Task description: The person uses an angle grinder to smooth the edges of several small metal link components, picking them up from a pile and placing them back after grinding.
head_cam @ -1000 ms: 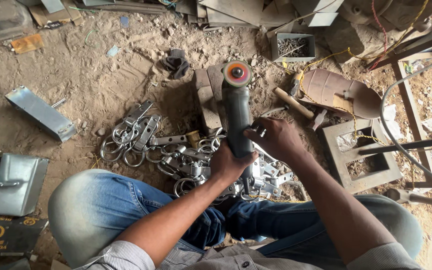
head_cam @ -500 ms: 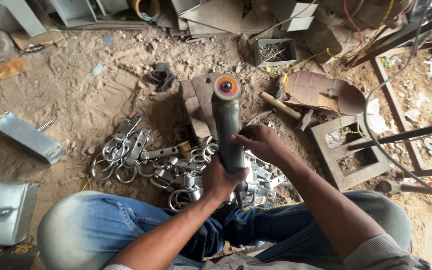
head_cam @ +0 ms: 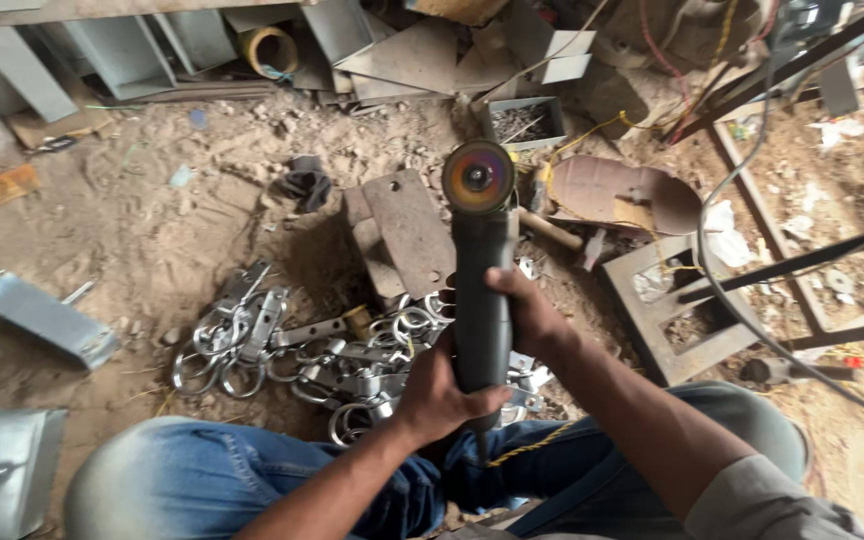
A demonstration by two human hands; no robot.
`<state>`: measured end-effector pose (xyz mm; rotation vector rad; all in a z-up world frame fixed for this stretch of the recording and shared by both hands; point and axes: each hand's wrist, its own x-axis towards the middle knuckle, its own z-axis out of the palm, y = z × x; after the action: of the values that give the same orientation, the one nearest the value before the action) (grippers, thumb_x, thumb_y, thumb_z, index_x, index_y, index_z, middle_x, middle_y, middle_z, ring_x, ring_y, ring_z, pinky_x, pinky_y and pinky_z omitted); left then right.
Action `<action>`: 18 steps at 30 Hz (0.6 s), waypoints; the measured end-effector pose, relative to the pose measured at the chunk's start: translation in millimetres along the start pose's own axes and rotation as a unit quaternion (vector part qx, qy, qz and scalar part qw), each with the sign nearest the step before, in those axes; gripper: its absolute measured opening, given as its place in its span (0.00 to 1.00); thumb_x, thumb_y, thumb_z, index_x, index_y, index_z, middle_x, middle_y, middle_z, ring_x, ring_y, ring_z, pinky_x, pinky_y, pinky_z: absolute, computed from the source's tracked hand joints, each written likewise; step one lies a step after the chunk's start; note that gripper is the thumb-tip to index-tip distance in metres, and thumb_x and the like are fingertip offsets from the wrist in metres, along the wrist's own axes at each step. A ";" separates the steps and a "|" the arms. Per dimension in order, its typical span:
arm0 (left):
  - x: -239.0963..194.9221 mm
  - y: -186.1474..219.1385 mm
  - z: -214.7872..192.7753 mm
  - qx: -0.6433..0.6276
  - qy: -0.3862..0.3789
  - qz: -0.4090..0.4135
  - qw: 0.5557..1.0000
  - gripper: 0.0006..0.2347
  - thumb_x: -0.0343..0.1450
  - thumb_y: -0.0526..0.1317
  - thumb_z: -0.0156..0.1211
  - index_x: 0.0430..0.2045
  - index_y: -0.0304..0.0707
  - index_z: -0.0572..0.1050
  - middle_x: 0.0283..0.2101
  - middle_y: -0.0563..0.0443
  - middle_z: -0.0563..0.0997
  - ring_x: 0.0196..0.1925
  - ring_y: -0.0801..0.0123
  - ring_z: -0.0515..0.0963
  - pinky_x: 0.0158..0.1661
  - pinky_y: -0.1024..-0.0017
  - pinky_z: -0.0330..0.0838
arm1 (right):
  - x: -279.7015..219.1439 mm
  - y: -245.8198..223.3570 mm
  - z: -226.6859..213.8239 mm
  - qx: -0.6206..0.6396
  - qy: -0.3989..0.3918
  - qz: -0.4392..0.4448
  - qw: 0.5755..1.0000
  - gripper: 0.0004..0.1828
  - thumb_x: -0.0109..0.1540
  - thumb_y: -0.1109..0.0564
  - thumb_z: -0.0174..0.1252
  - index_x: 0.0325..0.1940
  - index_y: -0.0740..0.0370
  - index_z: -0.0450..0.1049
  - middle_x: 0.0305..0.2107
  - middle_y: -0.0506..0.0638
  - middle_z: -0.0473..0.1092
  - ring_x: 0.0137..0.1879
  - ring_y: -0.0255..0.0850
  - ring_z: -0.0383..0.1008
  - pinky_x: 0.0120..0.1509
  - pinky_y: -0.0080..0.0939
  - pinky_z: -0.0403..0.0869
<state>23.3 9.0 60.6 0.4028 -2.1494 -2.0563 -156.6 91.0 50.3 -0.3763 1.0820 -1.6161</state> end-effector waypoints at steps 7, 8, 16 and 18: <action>24.5 -9.2 -3.6 -0.021 0.005 -0.035 0.999 0.34 0.56 0.53 0.74 0.53 0.33 0.69 0.44 0.49 0.81 0.46 0.65 0.84 0.47 0.69 0.80 | -4.5 -13.4 16.3 -0.069 0.161 -0.092 0.980 0.33 0.54 0.55 0.70 0.59 0.65 0.64 0.40 0.54 0.72 0.43 0.44 0.77 0.47 0.46 0.80; 24.5 -10.8 2.1 -0.043 0.041 -0.030 0.998 0.35 0.55 0.50 0.77 0.54 0.33 0.69 0.46 0.50 0.82 0.48 0.65 0.84 0.50 0.69 0.78 | -4.2 -12.8 18.7 -0.096 0.177 -0.108 0.974 0.33 0.54 0.56 0.70 0.60 0.64 0.64 0.40 0.53 0.72 0.44 0.43 0.76 0.48 0.45 0.79; 16.1 -16.7 -0.6 -0.217 0.028 -0.048 0.975 0.34 0.53 0.45 0.79 0.53 0.33 0.70 0.43 0.51 0.79 0.44 0.68 0.81 0.46 0.68 0.79 | -12.4 -8.2 35.0 -0.069 0.108 -0.121 0.984 0.38 0.59 0.56 0.63 0.72 0.58 0.58 0.59 0.53 0.66 0.63 0.41 0.68 0.66 0.42 0.71; 12.1 -15.0 -11.1 -0.258 -0.015 -0.060 0.964 0.33 0.55 0.45 0.79 0.52 0.32 0.71 0.42 0.50 0.79 0.43 0.67 0.81 0.45 0.67 0.80 | -14.1 -12.2 33.3 -0.038 0.066 -0.099 0.992 0.39 0.59 0.51 0.61 0.72 0.56 0.56 0.59 0.58 0.64 0.62 0.46 0.68 0.63 0.46 0.72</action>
<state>16.3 -5.6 45.3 0.4381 -1.5396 -2.5851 -135.2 88.4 81.7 -0.4432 1.2398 -1.7985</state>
